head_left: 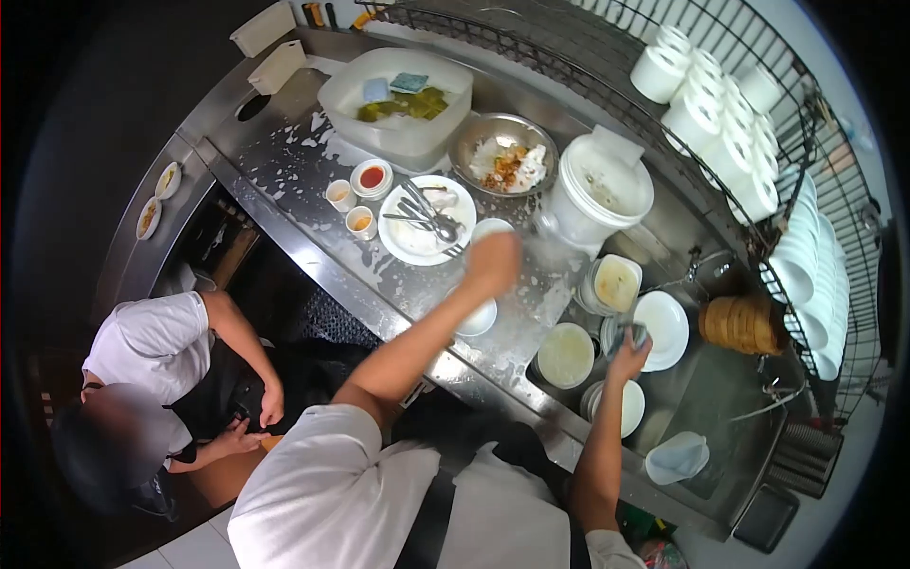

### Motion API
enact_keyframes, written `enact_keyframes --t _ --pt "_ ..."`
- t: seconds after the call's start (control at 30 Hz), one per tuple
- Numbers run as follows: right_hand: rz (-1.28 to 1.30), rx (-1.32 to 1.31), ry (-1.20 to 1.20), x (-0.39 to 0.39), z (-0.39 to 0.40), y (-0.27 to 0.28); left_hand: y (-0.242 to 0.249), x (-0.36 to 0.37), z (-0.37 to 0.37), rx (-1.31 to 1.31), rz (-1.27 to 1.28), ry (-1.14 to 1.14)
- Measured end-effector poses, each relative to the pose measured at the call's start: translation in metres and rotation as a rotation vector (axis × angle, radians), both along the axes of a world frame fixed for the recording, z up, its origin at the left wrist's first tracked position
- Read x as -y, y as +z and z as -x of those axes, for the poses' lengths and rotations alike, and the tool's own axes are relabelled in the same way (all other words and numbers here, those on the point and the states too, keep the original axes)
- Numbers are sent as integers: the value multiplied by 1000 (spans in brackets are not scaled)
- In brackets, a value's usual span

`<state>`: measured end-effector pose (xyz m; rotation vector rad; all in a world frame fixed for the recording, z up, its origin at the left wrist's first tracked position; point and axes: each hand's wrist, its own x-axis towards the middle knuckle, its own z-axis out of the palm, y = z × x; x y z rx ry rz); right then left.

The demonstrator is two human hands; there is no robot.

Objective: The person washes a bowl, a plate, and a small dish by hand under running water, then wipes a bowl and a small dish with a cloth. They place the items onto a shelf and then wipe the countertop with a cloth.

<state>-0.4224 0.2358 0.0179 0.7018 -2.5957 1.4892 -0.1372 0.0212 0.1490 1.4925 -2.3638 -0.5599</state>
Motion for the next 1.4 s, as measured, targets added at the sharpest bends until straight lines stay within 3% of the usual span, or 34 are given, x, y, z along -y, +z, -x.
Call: enact_keyframes --t 0.03,0.07,0.1,0.17,0.2,0.37,0.47,0.53,0.6,0.7,0.8,0.9,1.03,1.13,1.23,1.33,1.4 --pt "27 61 36 -16 -3 -7 -1 39 -13 -38 133 135" --pt "51 123 71 -29 -6 -12 14 75 -31 4 91 231" --pt "83 304 89 -39 -11 -9 13 116 -51 8 247 289" --pt "138 668 111 -57 -25 -1 32 183 -88 56 513 339" --pt "167 685 106 -58 -29 -2 36 220 -107 154 592 306" --pt "235 764 143 -46 -42 3 25 344 -161 306 446 267" --pt "190 601 239 3 -35 13 32 344 -166 260 541 227" --pt "211 442 397 53 -43 59 43 307 -152 94 648 264" --pt "65 32 476 107 -42 103 45 263 -138 -59 754 250" --pt "-64 -525 501 189 -41 164 4 206 -132 93 513 95" --pt "-411 -817 520 263 -1 155 -69 173 -147 416 256 -130" --pt "-902 -293 732 319 53 120 -116 158 -171 446 473 -324" --pt "-1217 -376 845 335 44 121 -105 153 -174 349 449 -351" --pt "-982 -367 859 324 34 133 -110 167 -168 346 556 -483" --pt "-787 -352 758 309 18 149 -111 178 -154 562 459 -559" --pt "-266 -679 615 299 3 145 -108 188 -147 670 483 -674" --pt "-54 -707 553 278 -29 149 -111 192 -146 677 511 -737"
